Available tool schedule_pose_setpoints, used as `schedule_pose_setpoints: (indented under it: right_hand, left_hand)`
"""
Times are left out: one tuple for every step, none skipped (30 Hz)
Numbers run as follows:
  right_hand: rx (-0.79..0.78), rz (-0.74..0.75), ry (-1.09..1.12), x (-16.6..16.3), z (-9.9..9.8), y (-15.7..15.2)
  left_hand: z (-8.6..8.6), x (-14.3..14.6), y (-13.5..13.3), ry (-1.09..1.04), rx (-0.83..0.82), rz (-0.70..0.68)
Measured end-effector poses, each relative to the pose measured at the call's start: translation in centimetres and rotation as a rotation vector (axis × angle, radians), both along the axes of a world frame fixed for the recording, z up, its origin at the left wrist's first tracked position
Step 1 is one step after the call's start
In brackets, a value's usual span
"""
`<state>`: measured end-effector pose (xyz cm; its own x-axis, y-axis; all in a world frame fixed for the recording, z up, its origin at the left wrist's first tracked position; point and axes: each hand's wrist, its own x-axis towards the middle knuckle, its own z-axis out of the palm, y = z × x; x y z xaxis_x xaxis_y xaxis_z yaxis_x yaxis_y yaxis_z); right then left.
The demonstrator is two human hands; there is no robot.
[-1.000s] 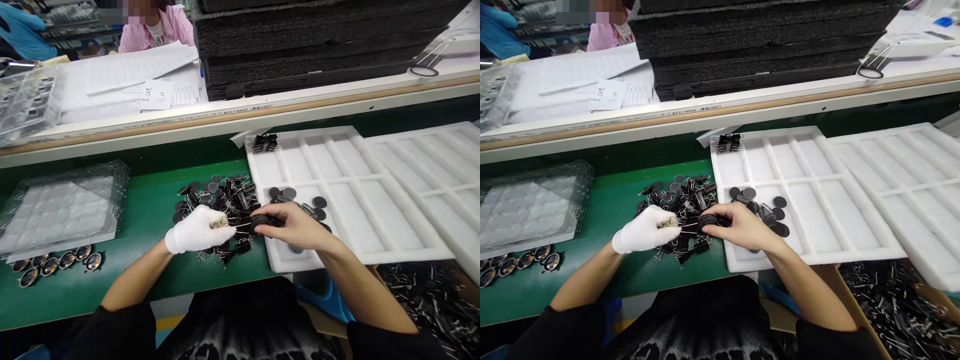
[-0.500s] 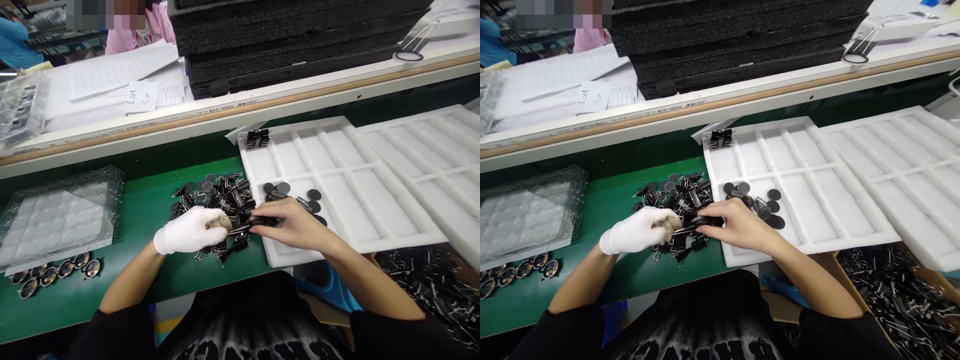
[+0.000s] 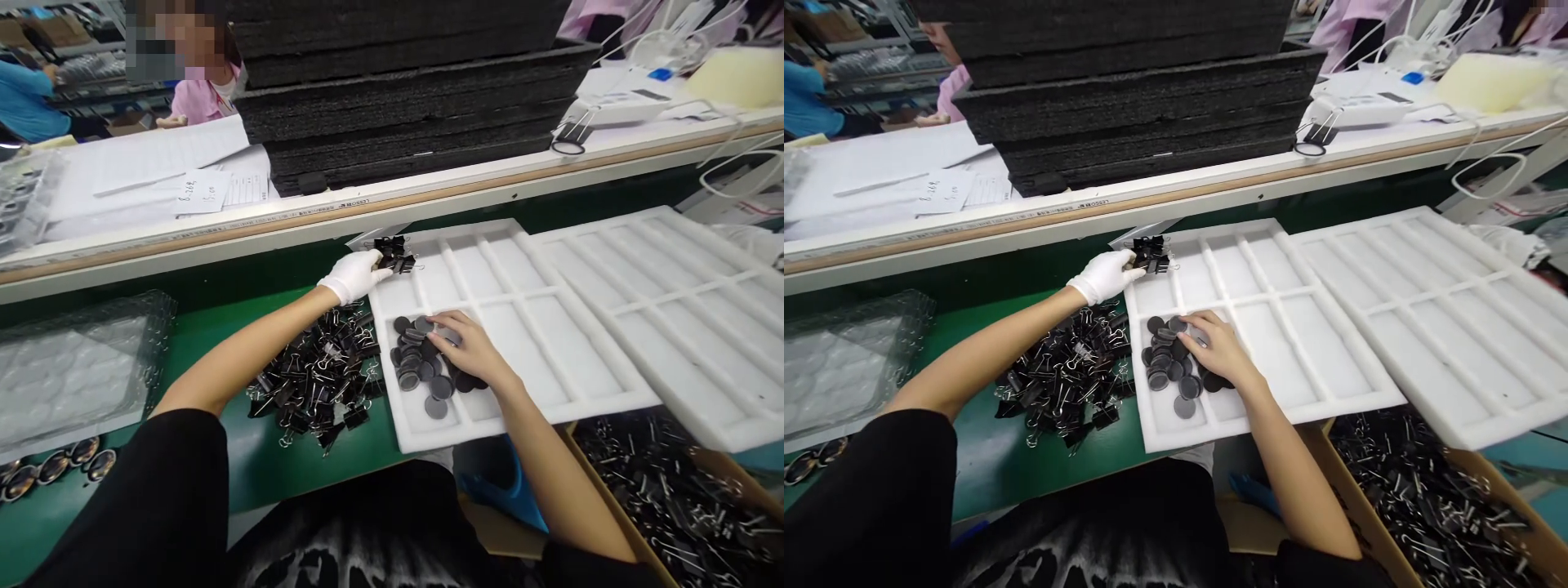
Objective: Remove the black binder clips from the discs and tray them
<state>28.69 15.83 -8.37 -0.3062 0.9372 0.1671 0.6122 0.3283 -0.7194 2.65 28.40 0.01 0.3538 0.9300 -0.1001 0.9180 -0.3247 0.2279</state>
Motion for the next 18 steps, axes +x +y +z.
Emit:
schedule_pose_setpoints:
  right_hand:
    - [-0.03,0.023,0.031,0.1,-0.4,0.2]
    - [-0.044,0.027,0.048,0.0,-0.6,0.3]
    - [-0.049,0.021,0.048,-0.1,-0.6,0.3]
    - [-0.053,0.01,0.036,-0.2,-0.6,0.3]
    - [-0.058,-0.002,0.023,-0.4,-0.6,0.2]
    - [-0.068,-0.013,0.015,-0.5,-0.5,0.1]
    - [-0.077,-0.019,0.016,-0.6,-0.6,0.1]
    - [-0.079,-0.024,0.033,-0.6,-0.6,0.1]
    - [-0.07,-0.032,0.062,-0.7,-0.7,0.1]
    - [-0.055,-0.043,0.096,-0.7,-0.9,0.1]
    - [-0.038,-0.055,0.131,-0.6,-1.0,0.1]
    - [-0.022,-0.066,0.164,-0.6,-1.2,0.1]
    - [-0.009,-0.071,0.194,-0.6,-1.3,0.1]
    - [0.001,-0.073,0.216,-0.5,-1.4,0.0]
    - [0.004,-0.07,0.231,-0.5,-1.5,-0.2]
    - [0.0,-0.073,0.24,-0.4,-1.7,-0.3]
    - [-0.014,-0.092,0.251,-0.3,-1.8,-0.4]
    - [-0.045,-0.12,0.259,-0.3,-1.9,-0.5]
  left_hand:
    - [-0.8,0.2,1.1,0.059,-0.014,-0.004]
    - [-1.5,0.4,1.8,0.102,-0.031,-0.009]
    - [-2.0,0.5,2.3,0.134,-0.044,-0.014]
    - [-2.4,0.6,2.5,0.154,-0.048,-0.015]
    - [-2.6,0.8,2.5,0.17,-0.04,-0.01]
    - [-2.8,0.9,2.3,0.189,-0.023,0.0]
    - [-2.9,1.1,2.1,0.208,0.001,0.014]
    - [-2.9,1.3,1.9,0.228,0.029,0.031]
    - [-2.9,1.6,1.7,0.25,0.058,0.047]
    - [-2.9,1.9,1.5,0.271,0.083,0.062]
    - [-2.8,2.2,1.4,0.289,0.099,0.076]
    - [-2.6,2.4,1.3,0.301,0.109,0.088]
    - [-2.4,2.6,1.0,0.305,0.116,0.096]
    - [-2.0,2.6,0.7,0.302,0.121,0.101]
    - [-1.4,2.4,0.2,0.295,0.122,0.103]
    - [-0.7,2.0,-0.6,0.286,0.118,0.092]
    - [0.1,1.3,-1.5,0.277,0.109,0.064]
    - [1.0,0.4,-2.8,0.259,0.098,0.025]
